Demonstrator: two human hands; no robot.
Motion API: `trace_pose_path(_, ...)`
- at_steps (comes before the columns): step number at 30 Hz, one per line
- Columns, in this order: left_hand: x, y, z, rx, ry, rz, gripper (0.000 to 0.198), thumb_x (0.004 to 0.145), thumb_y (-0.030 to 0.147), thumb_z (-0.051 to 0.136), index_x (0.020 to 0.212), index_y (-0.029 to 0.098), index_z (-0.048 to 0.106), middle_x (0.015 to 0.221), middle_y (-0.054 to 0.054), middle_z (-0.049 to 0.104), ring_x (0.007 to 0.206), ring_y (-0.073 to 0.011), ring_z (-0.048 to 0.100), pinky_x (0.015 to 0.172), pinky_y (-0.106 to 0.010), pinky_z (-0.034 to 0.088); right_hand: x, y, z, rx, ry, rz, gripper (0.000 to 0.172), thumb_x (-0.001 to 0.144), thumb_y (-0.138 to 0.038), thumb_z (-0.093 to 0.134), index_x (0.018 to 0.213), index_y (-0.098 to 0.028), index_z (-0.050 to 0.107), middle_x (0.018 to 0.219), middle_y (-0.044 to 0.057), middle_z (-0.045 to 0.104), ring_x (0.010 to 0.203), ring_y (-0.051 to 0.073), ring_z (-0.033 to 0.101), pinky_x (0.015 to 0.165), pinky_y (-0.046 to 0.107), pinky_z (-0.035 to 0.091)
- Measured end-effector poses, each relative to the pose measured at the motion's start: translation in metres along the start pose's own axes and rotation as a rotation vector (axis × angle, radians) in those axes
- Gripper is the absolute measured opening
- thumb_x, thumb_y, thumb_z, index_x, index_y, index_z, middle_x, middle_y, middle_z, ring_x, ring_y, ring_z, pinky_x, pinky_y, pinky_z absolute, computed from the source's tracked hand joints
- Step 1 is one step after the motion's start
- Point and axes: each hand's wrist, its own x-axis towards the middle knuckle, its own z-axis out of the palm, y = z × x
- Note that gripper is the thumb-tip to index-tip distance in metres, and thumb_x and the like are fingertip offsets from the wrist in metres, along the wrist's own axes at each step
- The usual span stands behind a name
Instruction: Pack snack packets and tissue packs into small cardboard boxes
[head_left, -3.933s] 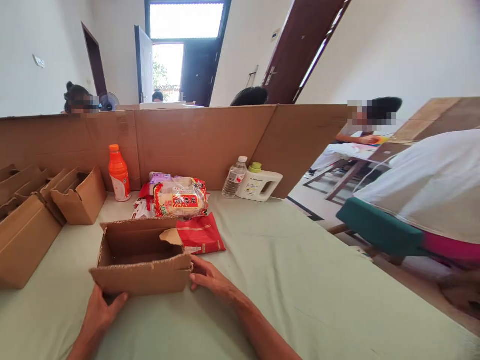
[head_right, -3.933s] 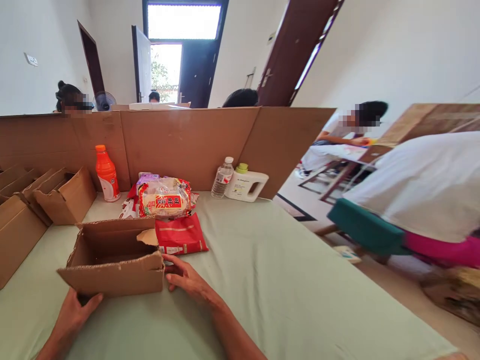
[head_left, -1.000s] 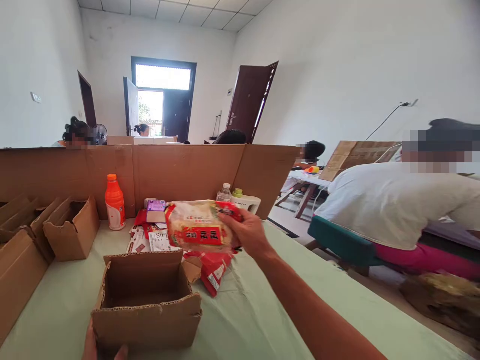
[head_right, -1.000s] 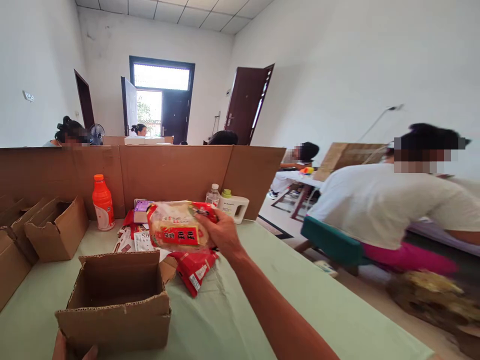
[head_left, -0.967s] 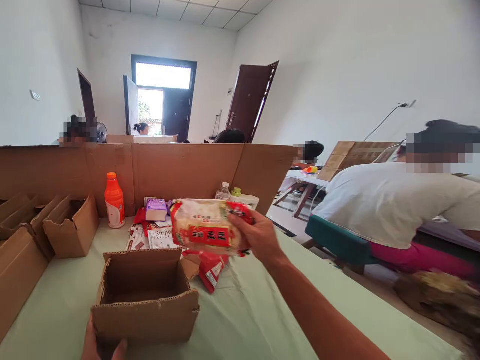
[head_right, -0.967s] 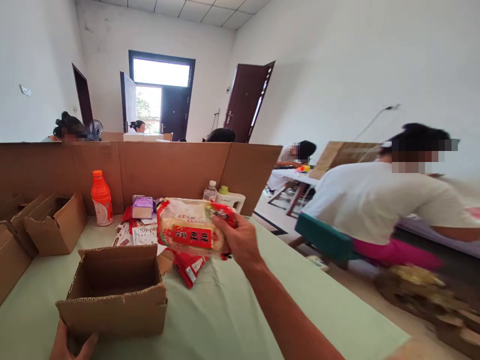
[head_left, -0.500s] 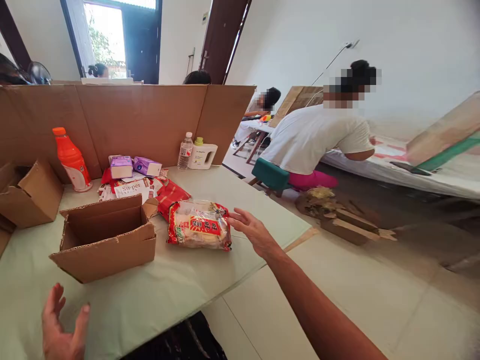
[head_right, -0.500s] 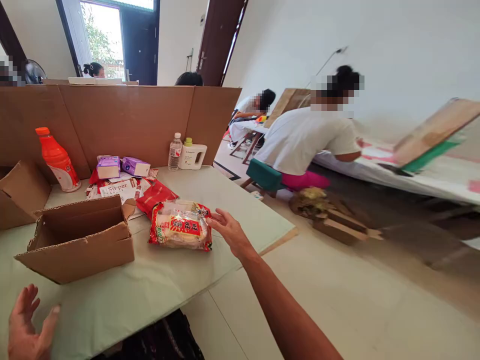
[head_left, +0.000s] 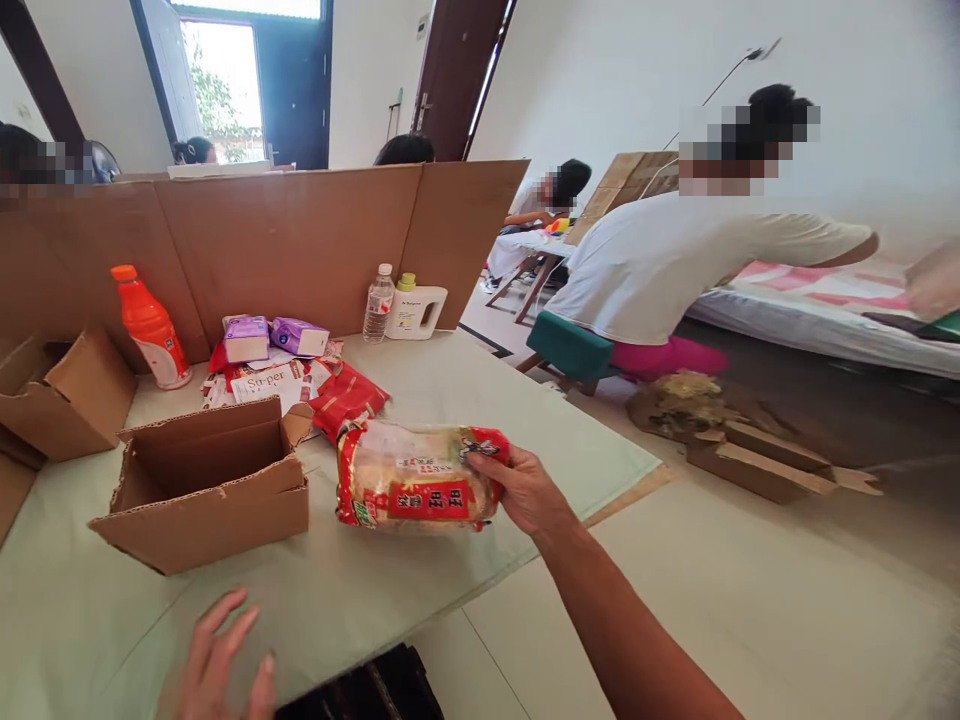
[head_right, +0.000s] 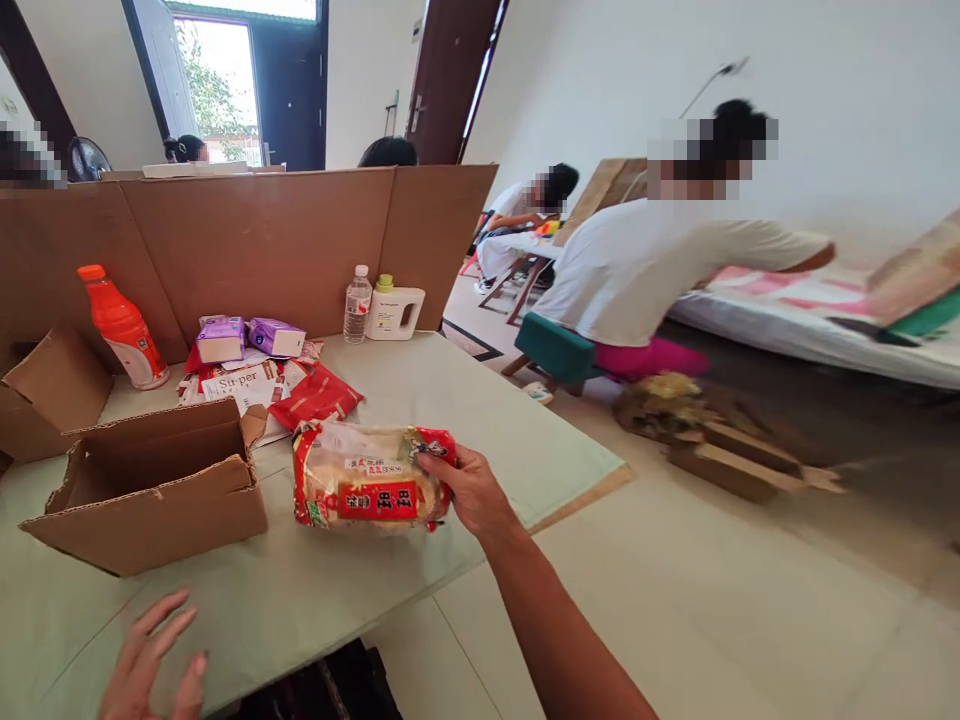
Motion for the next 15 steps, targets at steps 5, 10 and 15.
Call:
trace_pose_path(5, 0.032, 0.034, 0.067, -0.303, -0.231, -0.182, 0.071, 0.086, 0.028, 0.064, 0.153, 0.024, 0.038, 0.156, -0.015, 0.048, 0.141, -0.0338, 0.049, 0.114, -0.056, 0.044, -0.04, 0.002, -0.023, -0.105, -0.103, -0.078, 0.044, 0.054, -0.055, 0.092, 0.08, -0.022, 0.079, 0.102, 0.008, 0.078, 0.087, 0.027, 0.071, 0.075, 0.038, 0.061)
trace_pose_path(10, 0.072, 0.065, 0.112, -0.654, -0.403, -0.332, 0.084, 0.075, 0.021, 0.068, 0.153, 0.02, 0.037, 0.156, -0.016, 0.047, 0.143, -0.0341, 0.046, 0.121, -0.055, 0.035, -0.059, 0.003, -0.036, -0.255, -0.262, -0.119, 0.038, 0.068, -0.059, 0.083, 0.074, -0.022, 0.076, 0.112, 0.014, 0.077, 0.103, 0.034, 0.071, 0.086, 0.044, 0.06)
trace_pose_path(15, 0.08, 0.071, 0.118, -0.683, -0.42, -0.289, 0.062, 0.075, 0.018, 0.068, 0.135, 0.019, 0.054, 0.13, -0.01, 0.067, 0.12, -0.0273, 0.063, 0.108, -0.044, 0.049, -0.066, -0.019, -0.074, -0.616, -0.284, -0.265, 0.077, 0.066, -0.047, 0.087, 0.138, -0.035, 0.064, 0.138, 0.016, 0.066, 0.123, 0.042, 0.064, 0.099, 0.058, 0.055)
